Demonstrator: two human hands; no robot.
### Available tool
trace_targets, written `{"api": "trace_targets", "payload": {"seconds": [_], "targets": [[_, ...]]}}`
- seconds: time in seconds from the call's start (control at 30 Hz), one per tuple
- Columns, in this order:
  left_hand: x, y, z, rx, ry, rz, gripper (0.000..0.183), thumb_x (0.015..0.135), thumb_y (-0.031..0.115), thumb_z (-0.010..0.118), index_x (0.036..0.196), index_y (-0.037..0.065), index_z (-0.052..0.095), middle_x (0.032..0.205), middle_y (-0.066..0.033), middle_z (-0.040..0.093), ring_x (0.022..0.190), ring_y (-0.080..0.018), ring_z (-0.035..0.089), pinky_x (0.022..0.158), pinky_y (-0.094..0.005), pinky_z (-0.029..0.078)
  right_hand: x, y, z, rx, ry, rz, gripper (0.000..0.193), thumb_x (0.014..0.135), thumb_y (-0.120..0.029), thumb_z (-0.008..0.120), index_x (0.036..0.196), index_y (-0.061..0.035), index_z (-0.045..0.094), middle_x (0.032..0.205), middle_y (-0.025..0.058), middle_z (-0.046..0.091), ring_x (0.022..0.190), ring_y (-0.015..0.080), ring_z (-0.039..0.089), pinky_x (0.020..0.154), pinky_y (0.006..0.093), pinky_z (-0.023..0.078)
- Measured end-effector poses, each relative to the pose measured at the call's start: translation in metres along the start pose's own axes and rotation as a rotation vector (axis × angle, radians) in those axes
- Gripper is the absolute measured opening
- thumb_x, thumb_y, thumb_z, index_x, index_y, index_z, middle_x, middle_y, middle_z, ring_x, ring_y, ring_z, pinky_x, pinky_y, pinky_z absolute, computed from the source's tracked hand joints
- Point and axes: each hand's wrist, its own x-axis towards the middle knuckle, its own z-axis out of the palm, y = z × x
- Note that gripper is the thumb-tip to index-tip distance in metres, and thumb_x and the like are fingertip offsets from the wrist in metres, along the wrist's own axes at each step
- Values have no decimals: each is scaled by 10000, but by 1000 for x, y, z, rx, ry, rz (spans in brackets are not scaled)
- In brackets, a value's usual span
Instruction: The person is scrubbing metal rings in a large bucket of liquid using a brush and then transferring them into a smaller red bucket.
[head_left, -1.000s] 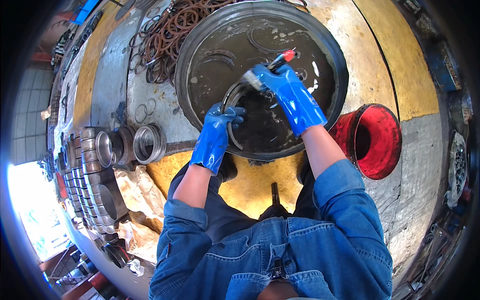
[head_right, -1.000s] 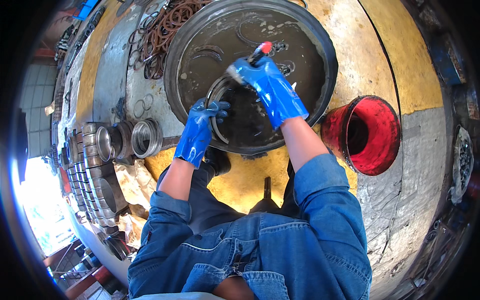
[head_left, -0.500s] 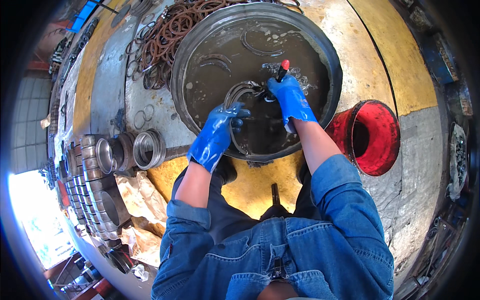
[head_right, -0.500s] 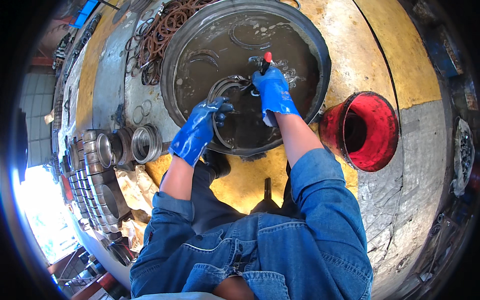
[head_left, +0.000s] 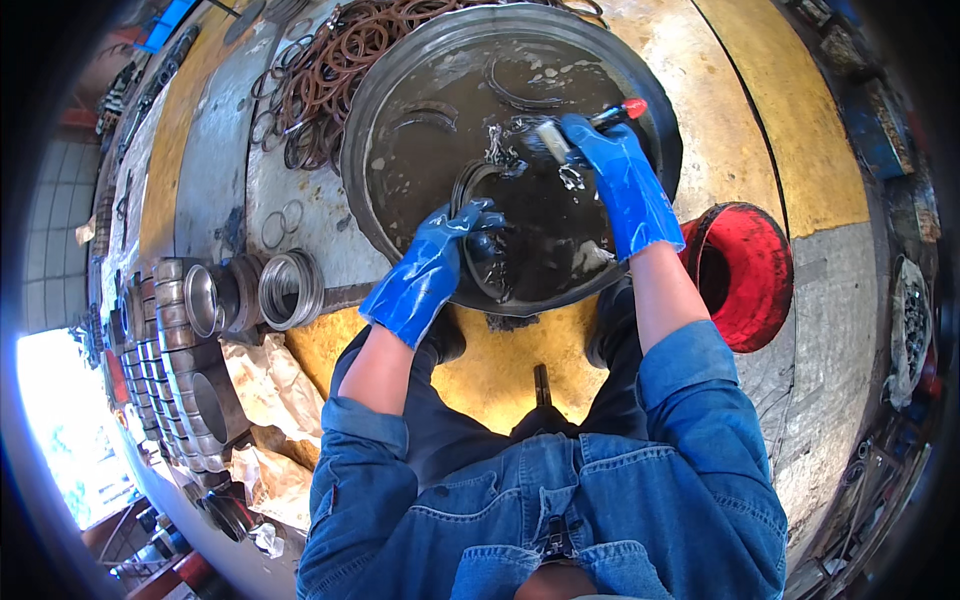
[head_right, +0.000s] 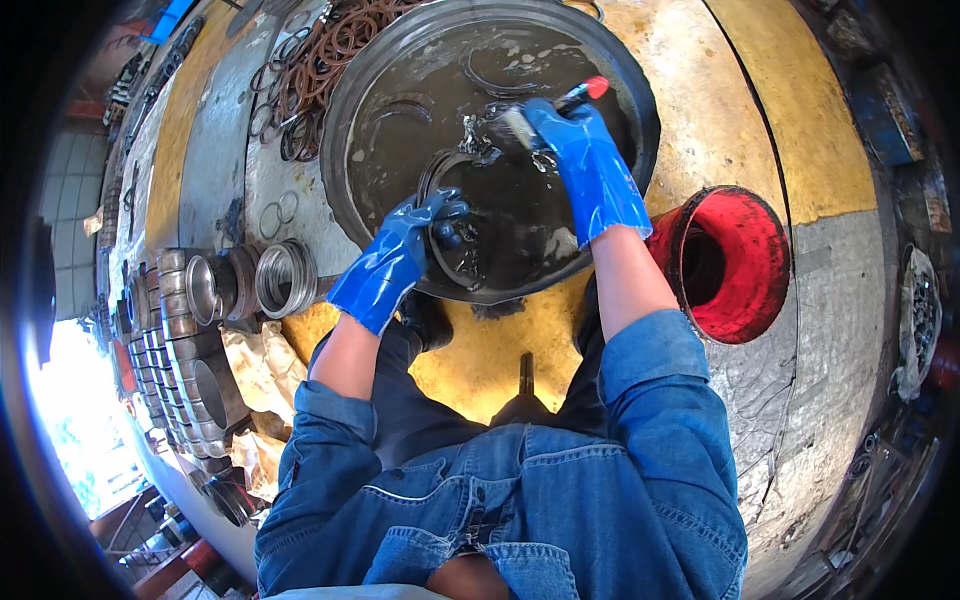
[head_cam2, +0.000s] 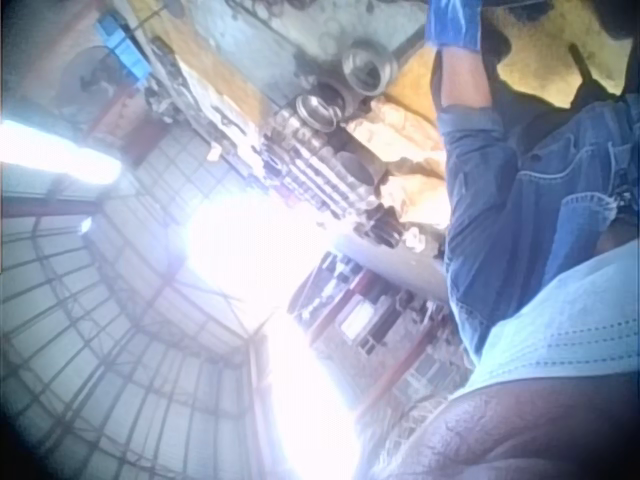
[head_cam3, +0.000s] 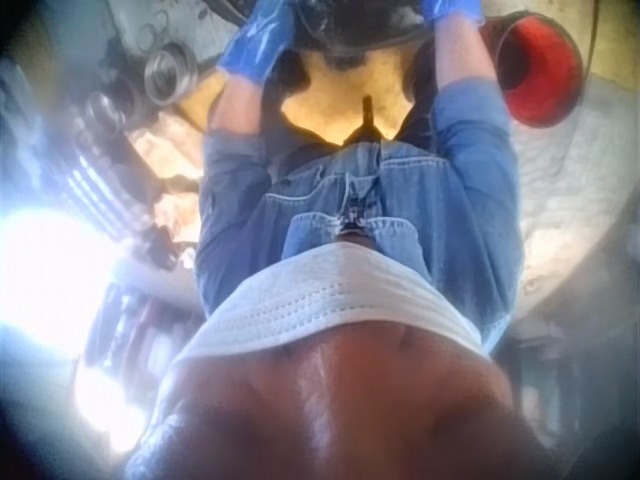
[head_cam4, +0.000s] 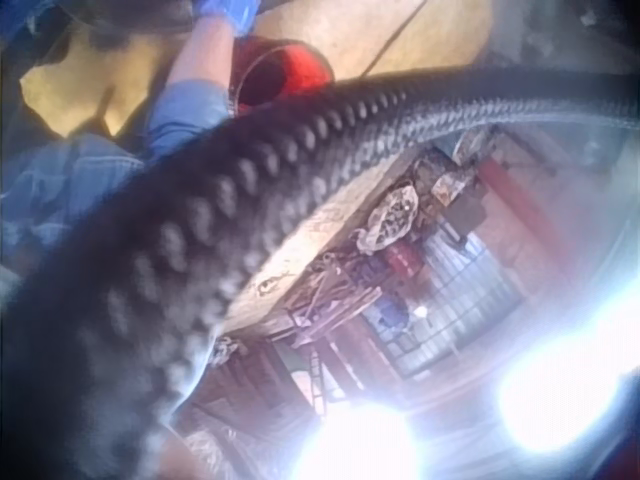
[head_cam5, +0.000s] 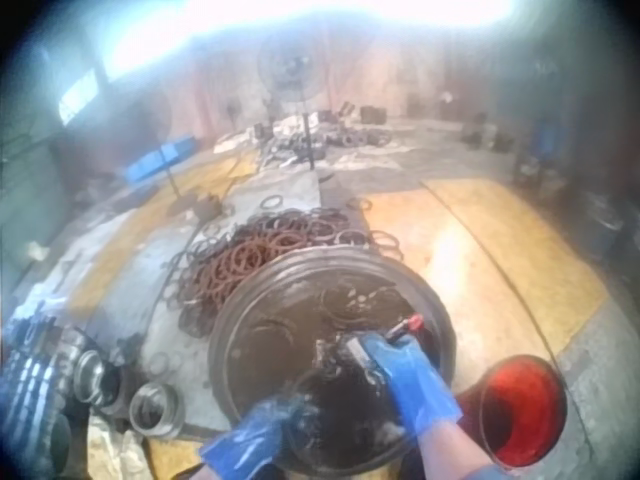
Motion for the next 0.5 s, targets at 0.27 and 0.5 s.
{"api": "trace_targets", "payload": {"seconds": [0.27,0.5], "targets": [[0,-10,-24,149,171,162,348,922,111,653,1247,-13,631,1062,-136,730,887,-208,698,779,-305,560,-11,22,92,-151,-368,-144,287,886,-282,728,1021,-30,748,917,96,755,844,172,695,830,322,537],[-2,0,-19,197,128,151,363,903,104,662,1241,-24,628,1086,-150,731,863,-207,693,762,-299,553,34,55,52,-293,52,156,252,872,-266,709,952,-32,754,837,113,743,783,184,690,748,365,536]]}}
